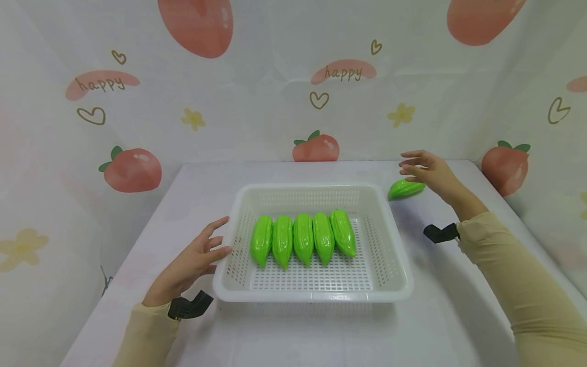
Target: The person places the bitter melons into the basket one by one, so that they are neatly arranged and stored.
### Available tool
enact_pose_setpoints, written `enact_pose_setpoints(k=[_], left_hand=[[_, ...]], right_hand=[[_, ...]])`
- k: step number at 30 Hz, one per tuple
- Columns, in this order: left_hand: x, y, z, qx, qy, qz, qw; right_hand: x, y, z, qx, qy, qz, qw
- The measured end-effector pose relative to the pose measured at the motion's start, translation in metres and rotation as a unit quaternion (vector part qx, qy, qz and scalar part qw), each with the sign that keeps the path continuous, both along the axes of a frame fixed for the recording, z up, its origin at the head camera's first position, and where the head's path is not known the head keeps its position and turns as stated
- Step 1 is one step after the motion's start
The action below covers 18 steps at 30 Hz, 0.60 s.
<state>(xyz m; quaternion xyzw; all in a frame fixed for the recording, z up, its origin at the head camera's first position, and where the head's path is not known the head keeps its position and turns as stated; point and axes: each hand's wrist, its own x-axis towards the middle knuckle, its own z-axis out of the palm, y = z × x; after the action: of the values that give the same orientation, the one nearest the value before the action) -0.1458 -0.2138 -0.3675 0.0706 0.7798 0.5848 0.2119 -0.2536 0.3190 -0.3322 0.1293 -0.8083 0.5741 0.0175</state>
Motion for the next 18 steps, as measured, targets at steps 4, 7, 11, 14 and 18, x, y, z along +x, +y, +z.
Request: enact_pose_setpoints(k=[4, 7, 11, 14, 18], left_hand=[[0.000, 0.001, 0.000, -0.002, -0.001, 0.003, 1.0000], [0.000, 0.001, 0.001, -0.002, -0.002, 0.006, 1.0000], [0.000, 0.001, 0.001, -0.007, -0.001, 0.008, 0.9999], [0.001, 0.001, 0.001, -0.013, -0.001, 0.008, 0.9999], [0.001, 0.002, 0.000, -0.014, -0.002, 0.010, 0.9999]], right_hand=[[-0.009, 0.009, -0.008, -0.033, -0.020, -0.018, 0.9991], [-0.014, 0.015, -0.013, -0.027, -0.031, -0.047, 0.9981], [-0.021, 0.020, -0.021, 0.013, -0.030, -0.082, 0.9961], [-0.024, 0.023, -0.028, 0.037, -0.028, -0.104, 0.9935], [-0.027, 0.026, -0.036, 0.059, -0.043, -0.125, 0.9895]])
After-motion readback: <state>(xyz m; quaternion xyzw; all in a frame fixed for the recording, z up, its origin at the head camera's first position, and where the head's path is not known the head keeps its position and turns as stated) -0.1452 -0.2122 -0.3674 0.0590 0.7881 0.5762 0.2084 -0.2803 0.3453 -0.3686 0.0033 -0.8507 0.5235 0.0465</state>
